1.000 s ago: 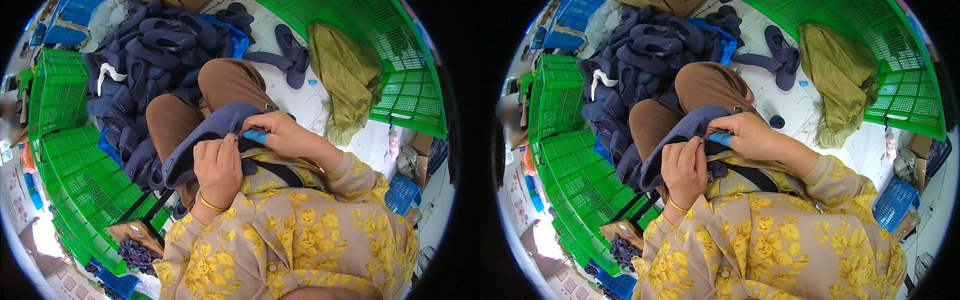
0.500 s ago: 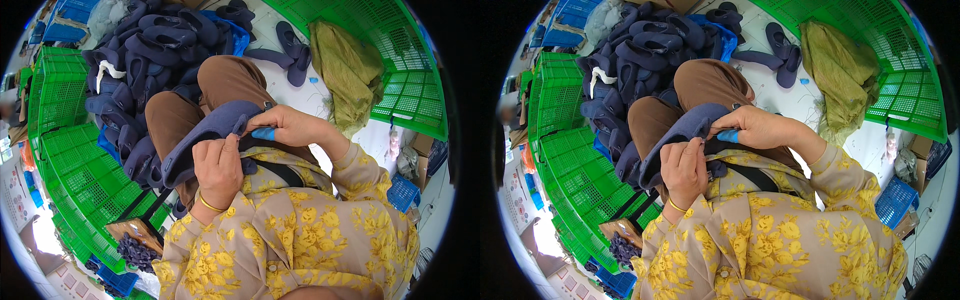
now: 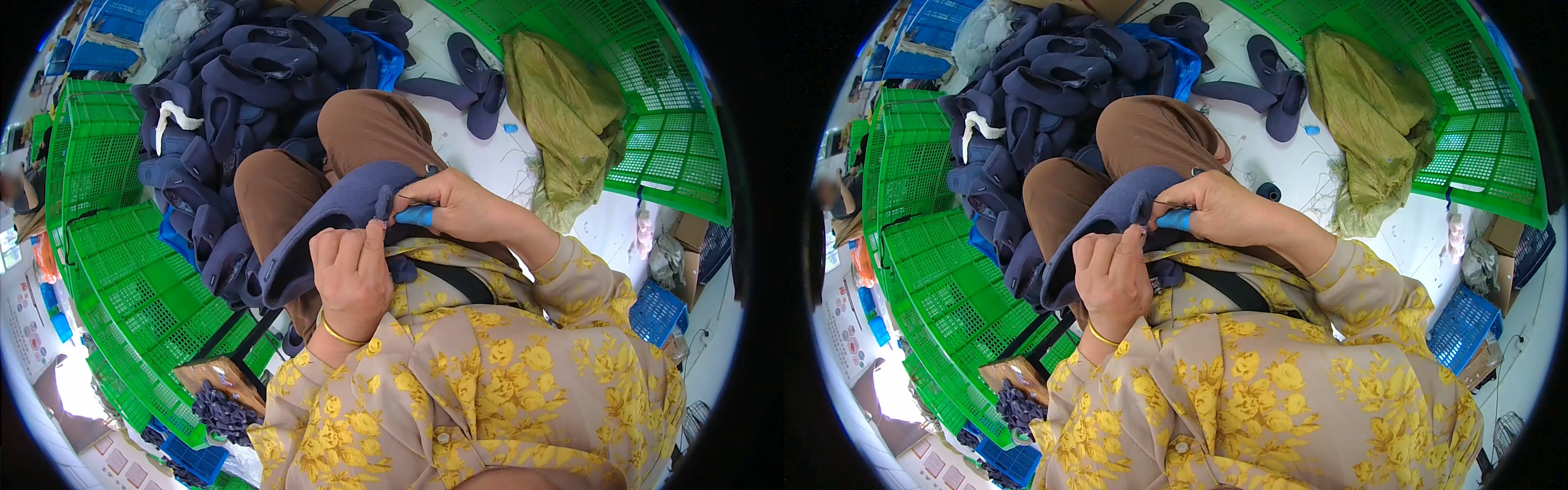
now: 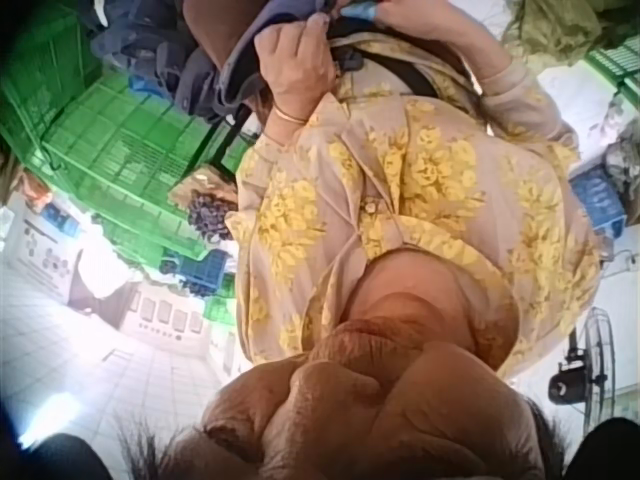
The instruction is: The person sits on the floor and sews a dark-colored slip-on shoe using a needle and thread. They repeatedly insert the needle into the shoe's upper and pull the thread through, working on the same shoe throughout the clip.
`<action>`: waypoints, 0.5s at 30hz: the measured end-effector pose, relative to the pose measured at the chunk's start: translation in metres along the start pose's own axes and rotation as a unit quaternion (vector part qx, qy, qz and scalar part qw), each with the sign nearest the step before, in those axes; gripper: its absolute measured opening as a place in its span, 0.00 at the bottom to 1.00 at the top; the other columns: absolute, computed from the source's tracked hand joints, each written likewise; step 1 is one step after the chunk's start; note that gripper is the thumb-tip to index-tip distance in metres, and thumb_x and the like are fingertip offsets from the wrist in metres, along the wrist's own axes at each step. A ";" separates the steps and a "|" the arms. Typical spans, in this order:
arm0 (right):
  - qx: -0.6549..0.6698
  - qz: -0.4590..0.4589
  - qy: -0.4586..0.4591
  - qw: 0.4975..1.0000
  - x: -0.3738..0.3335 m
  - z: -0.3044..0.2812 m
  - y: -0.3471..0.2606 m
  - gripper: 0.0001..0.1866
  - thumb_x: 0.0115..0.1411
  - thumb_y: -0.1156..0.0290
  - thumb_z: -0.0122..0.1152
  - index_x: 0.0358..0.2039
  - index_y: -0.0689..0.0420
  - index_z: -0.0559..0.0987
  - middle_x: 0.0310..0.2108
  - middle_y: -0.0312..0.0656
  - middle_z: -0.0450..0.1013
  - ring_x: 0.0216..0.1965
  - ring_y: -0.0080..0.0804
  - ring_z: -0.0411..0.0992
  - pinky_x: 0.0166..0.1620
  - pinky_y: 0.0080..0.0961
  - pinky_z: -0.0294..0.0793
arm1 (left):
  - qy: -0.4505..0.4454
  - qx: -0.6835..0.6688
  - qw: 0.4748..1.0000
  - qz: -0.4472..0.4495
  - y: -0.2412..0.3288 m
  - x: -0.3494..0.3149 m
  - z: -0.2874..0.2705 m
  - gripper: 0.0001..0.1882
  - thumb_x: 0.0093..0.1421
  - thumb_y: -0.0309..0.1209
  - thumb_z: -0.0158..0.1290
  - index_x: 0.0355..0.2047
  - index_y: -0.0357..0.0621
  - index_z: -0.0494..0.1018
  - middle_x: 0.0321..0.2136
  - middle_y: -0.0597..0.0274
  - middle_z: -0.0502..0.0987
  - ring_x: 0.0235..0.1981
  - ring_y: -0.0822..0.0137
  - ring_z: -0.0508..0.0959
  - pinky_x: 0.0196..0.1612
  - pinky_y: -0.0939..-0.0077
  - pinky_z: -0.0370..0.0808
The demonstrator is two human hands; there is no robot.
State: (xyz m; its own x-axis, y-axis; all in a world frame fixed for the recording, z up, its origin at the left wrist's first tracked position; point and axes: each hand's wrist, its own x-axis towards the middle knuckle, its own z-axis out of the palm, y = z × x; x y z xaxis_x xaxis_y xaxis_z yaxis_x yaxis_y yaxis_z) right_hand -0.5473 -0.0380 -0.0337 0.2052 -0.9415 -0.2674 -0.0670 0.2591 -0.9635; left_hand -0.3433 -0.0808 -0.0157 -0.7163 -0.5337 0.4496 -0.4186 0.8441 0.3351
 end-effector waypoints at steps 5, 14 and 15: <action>0.023 0.043 0.015 0.999 0.002 0.009 0.002 0.06 0.60 0.76 0.58 0.38 0.60 0.80 0.26 0.36 0.75 0.28 0.19 0.67 0.35 0.21 0.69 | 0.002 -0.003 1.000 0.007 -0.001 0.000 0.001 0.15 0.48 0.18 0.58 0.39 0.34 0.78 0.27 0.57 0.74 0.30 0.56 0.72 0.37 0.66 0.70; 0.029 0.029 0.031 0.999 0.003 -0.002 -0.010 0.06 0.61 0.75 0.58 0.36 0.60 0.81 0.28 0.34 0.76 0.31 0.17 0.68 0.38 0.20 0.69 | 0.045 -0.097 0.978 -0.177 -0.002 -0.001 -0.020 0.02 0.59 0.21 0.57 0.32 0.36 0.78 0.27 0.56 0.78 0.28 0.61 0.77 0.34 0.73 0.73; 0.019 0.028 0.028 0.999 0.005 -0.006 -0.012 0.06 0.61 0.75 0.59 0.36 0.60 0.81 0.28 0.34 0.76 0.31 0.17 0.68 0.39 0.20 0.69 | 0.047 -0.097 0.970 -0.217 -0.005 -0.002 -0.023 0.02 0.59 0.21 0.57 0.31 0.36 0.78 0.26 0.56 0.78 0.28 0.61 0.78 0.34 0.73 0.73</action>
State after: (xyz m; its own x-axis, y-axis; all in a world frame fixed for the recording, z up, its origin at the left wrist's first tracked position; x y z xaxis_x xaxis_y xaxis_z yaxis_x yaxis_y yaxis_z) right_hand -0.5518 -0.0470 -0.0233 0.1472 -0.9353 -0.3219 -0.0389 0.3197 -0.9467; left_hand -0.3271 -0.0854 0.0012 -0.4375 -0.8470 0.3020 -0.5492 0.5176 0.6560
